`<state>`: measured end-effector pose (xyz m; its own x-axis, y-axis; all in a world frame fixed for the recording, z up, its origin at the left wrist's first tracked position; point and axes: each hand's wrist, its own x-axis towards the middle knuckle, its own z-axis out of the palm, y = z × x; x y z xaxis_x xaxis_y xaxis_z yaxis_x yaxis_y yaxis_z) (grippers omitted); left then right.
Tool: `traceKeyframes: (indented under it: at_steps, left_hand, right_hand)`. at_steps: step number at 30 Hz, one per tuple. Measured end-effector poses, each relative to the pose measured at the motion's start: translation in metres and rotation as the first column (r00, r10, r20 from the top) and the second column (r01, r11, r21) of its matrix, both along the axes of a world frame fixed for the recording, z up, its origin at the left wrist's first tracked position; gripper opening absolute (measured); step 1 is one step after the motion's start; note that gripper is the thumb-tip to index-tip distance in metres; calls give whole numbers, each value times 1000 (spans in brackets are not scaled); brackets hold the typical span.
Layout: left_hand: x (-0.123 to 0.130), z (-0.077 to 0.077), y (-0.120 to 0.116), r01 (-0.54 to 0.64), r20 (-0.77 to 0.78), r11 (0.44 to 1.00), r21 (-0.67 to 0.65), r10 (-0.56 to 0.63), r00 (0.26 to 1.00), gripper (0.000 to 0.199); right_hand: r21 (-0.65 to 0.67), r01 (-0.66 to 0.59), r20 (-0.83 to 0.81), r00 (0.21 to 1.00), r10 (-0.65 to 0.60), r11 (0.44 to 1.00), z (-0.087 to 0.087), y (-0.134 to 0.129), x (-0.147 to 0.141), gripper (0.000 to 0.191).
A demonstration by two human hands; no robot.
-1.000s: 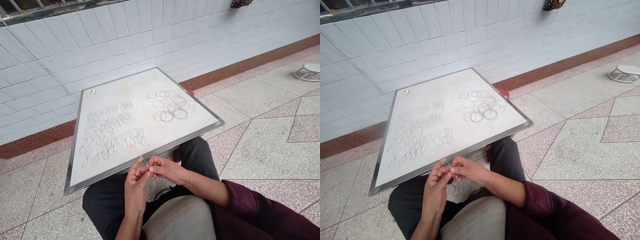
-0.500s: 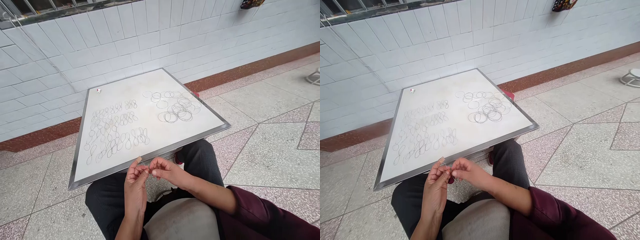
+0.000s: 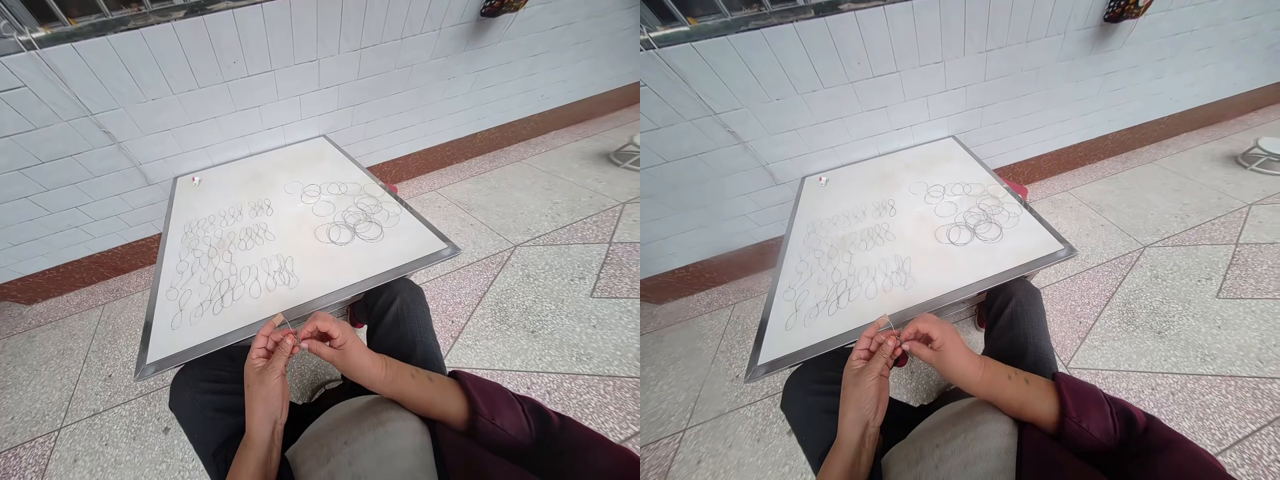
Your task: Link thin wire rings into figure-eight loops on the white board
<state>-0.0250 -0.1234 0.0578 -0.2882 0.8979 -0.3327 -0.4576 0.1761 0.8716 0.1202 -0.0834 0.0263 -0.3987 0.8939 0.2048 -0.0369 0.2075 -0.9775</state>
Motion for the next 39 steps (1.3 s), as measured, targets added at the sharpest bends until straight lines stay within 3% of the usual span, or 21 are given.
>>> traceKeyframes:
  at_steps: [4,7,11,15,30,35,39]
  left_hand:
    - [-2,-2,0,-7,-47,1000,-6,7,999,52]
    - [-3,-2,-1,2,-90,1000,-13,-3,996,53]
    - [-3,-2,0,17,-132,1000,-13,-18,991,52]
    - [-3,-4,1,32,-143,999,-7,-33,989,49]
    - [-3,-9,0,70,-205,997,20,-64,977,46]
    - [-6,-9,-1,132,-225,991,24,-123,966,45]
    - [-8,-5,-1,184,-234,982,40,-170,957,44]
  right_hand:
    - [143,3,33,999,-8,990,0,2,1,18]
    - [142,1,16,1000,-3,990,0,3,0,20]
    - [-117,-85,-59,995,79,990,0,4,-1,25]
    - [-365,-204,-217,967,130,908,0,5,-3,34]
    - [-535,-271,-226,959,173,800,3,7,2,38]
    - [-616,-338,-319,933,167,711,6,6,3,38]
    - [-683,-431,-425,891,159,589,4,8,3,36]
